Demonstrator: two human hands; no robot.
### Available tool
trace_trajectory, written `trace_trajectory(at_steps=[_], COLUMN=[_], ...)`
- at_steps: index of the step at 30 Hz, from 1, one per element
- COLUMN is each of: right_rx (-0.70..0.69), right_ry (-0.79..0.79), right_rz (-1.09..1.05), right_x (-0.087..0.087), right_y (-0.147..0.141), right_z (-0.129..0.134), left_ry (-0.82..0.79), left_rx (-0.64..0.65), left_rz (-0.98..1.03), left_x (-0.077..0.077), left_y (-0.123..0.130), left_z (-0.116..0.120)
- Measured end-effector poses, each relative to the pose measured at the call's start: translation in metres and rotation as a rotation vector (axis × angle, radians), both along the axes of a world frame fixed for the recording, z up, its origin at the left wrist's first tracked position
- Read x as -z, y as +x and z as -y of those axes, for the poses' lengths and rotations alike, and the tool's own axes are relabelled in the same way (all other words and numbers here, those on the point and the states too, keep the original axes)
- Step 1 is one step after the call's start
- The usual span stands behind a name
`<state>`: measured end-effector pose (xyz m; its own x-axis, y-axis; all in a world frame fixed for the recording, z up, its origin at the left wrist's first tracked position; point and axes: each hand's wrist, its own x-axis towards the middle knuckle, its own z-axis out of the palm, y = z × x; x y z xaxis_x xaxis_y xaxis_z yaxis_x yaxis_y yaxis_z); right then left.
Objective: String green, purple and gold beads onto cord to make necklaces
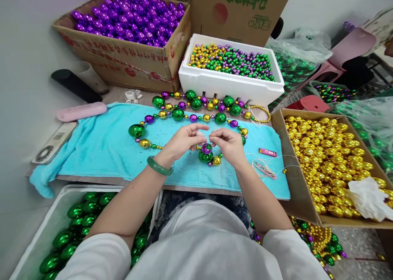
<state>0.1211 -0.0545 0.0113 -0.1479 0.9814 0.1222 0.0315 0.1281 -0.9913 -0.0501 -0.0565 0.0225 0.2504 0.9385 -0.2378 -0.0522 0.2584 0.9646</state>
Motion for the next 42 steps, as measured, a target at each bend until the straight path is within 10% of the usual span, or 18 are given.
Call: trace_trajectory(at_steps=[13,22,31,42], right_rx=[-0.046,-0.067,-0.22,0.086], right_ry=[0.027,0.23,0.077,0.06], right_rz=[0.024,0.149,0.12,0.263], right_x=[-0.004,-0.006,-0.005,0.011], right_y=[0.012,0.011,0.011,0.005], right_z=[0.004,0.009,0.006,-0.001], left_ry=[0.019,-0.028,-0.042,0.094], left_rx=[-0.232,-0.145,-0.04,0.032], left_rz=[-0.019,-0.086,-0.059,-0.225], left_x=[0.017,0.005,0.003,0.013], left_y=[0.005,0.009,0.007,0.007], left_z=[0.0,0.001,0.003,0.008])
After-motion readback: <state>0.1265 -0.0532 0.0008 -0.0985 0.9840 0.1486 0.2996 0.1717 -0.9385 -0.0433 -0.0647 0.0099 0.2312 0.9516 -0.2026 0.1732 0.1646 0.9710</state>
